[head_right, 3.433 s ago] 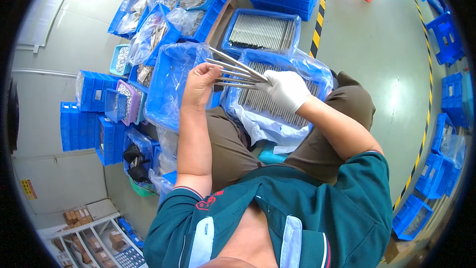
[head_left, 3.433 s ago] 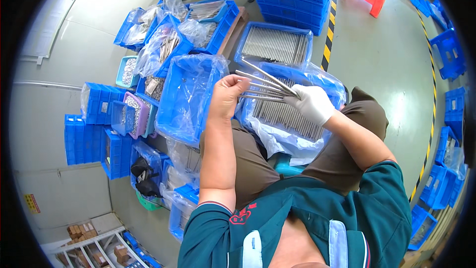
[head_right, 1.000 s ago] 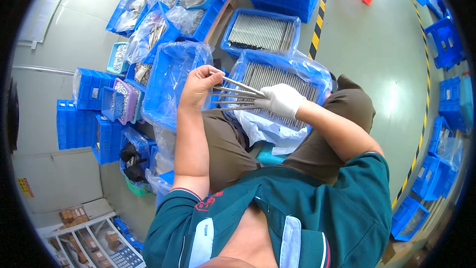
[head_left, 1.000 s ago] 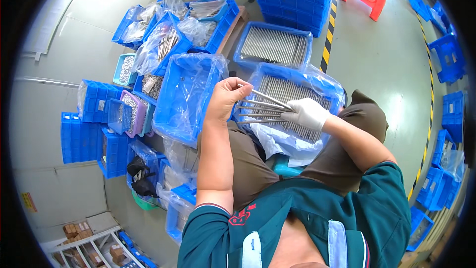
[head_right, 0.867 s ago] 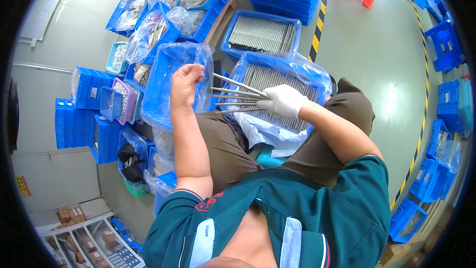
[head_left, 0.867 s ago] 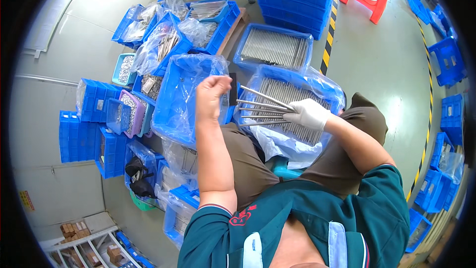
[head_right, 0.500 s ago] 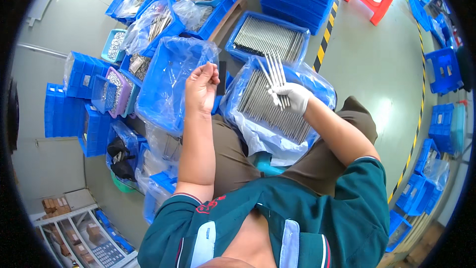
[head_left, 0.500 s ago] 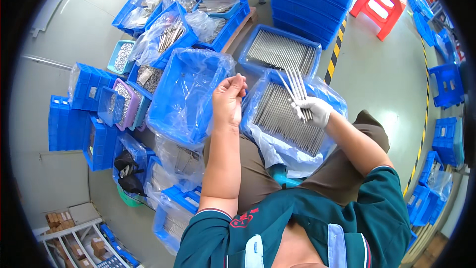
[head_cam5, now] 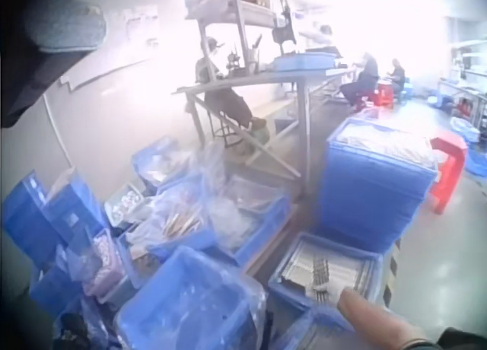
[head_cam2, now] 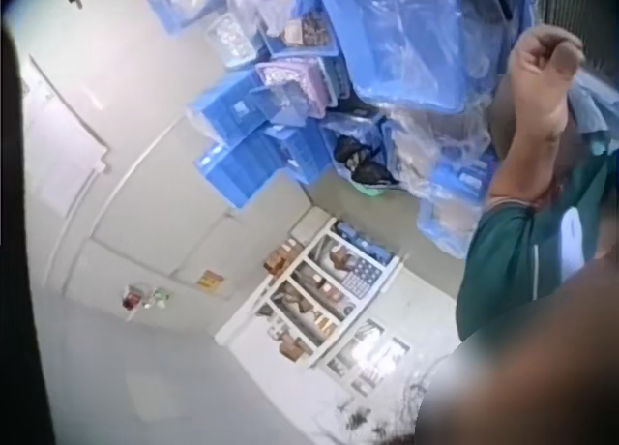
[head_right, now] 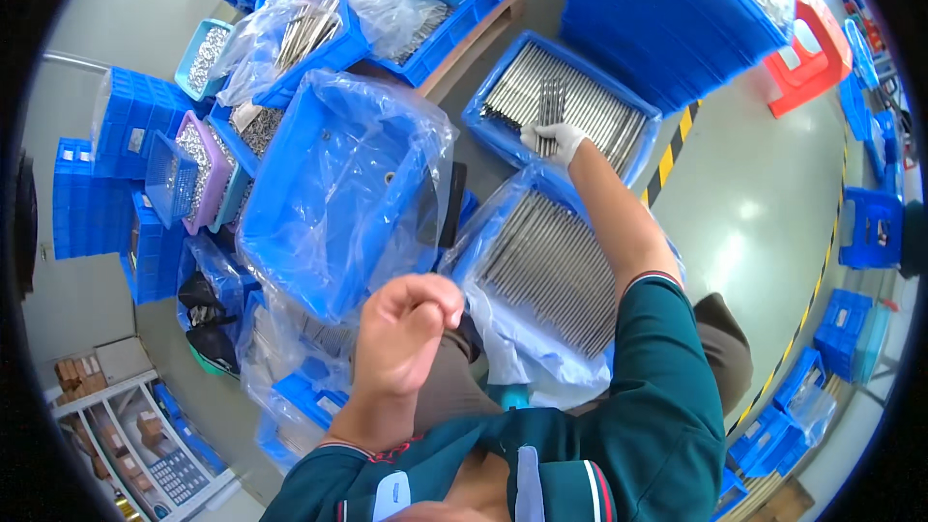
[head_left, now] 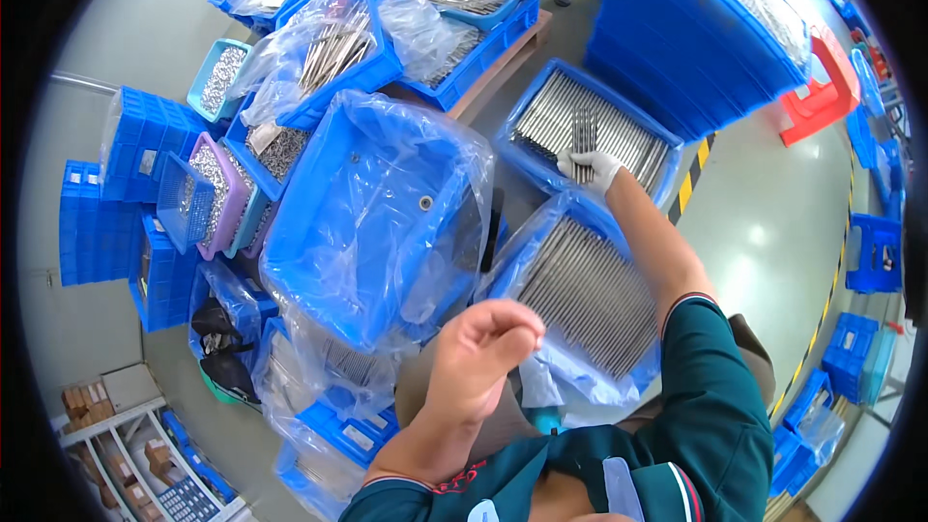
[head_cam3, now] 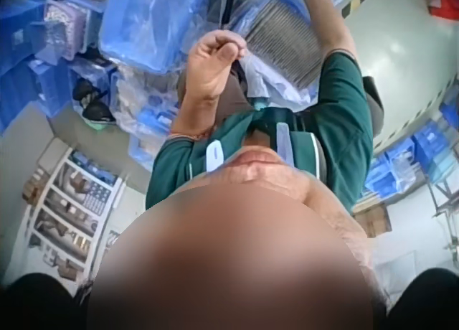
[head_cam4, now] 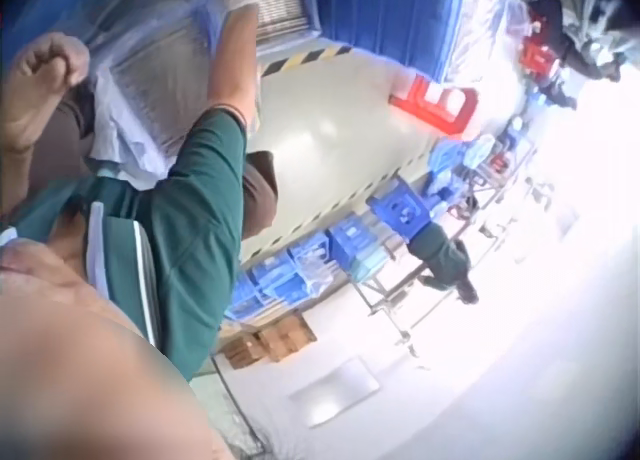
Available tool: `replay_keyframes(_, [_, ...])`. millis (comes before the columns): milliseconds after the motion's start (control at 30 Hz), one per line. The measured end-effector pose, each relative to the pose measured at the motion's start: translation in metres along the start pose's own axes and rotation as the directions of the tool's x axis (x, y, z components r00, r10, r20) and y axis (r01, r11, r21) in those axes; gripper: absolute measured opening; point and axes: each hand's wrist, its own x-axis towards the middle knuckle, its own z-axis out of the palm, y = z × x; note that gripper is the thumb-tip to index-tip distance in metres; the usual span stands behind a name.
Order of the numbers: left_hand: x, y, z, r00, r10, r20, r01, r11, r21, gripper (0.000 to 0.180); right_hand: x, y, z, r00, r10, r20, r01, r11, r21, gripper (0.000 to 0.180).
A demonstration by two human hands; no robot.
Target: The recorder is counting and sorting thin metal rods from blue industrial bins.
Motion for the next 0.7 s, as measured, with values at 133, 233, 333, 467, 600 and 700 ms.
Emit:
replay_keyframes(133, [0.013,0.013,-0.015,0.998,0.003,-0.062,-0.007,0.997,-0.071,0.022,0.057,-0.009,0.022,0.998,-0.055,0.005,0.054,0.995,0.083,0.023])
replay_keyframes(233, [0.021,0.014,-0.029,1.0,-0.009,0.015,0.01,0.991,-0.13,0.023,0.098,-0.026,0.011,0.998,-0.061,0.004,0.06,0.99,0.129,0.025])
replay_keyframes(333, [0.029,0.019,-0.028,0.99,-0.056,-0.133,0.046,0.996,-0.078,0.031,0.128,-0.028,0.021,0.995,-0.093,0.038,0.085,0.982,0.17,0.027])
replay_keyframes(467, [0.039,0.021,-0.034,0.984,-0.08,-0.161,0.066,0.994,-0.089,0.031,0.156,-0.03,0.025,0.988,-0.155,-0.004,0.154,0.98,0.125,0.029])
replay_keyframes(600, [0.043,0.021,-0.041,0.987,-0.103,-0.127,0.083,0.985,-0.152,0.027,0.168,-0.024,0.032,0.983,-0.178,-0.043,0.178,0.984,-0.004,0.027])
replay_keyframes(700, [0.044,0.02,-0.042,0.988,-0.091,-0.123,0.069,0.984,-0.167,0.025,0.177,-0.036,0.03,0.984,-0.135,-0.113,0.121,0.984,-0.128,0.028])
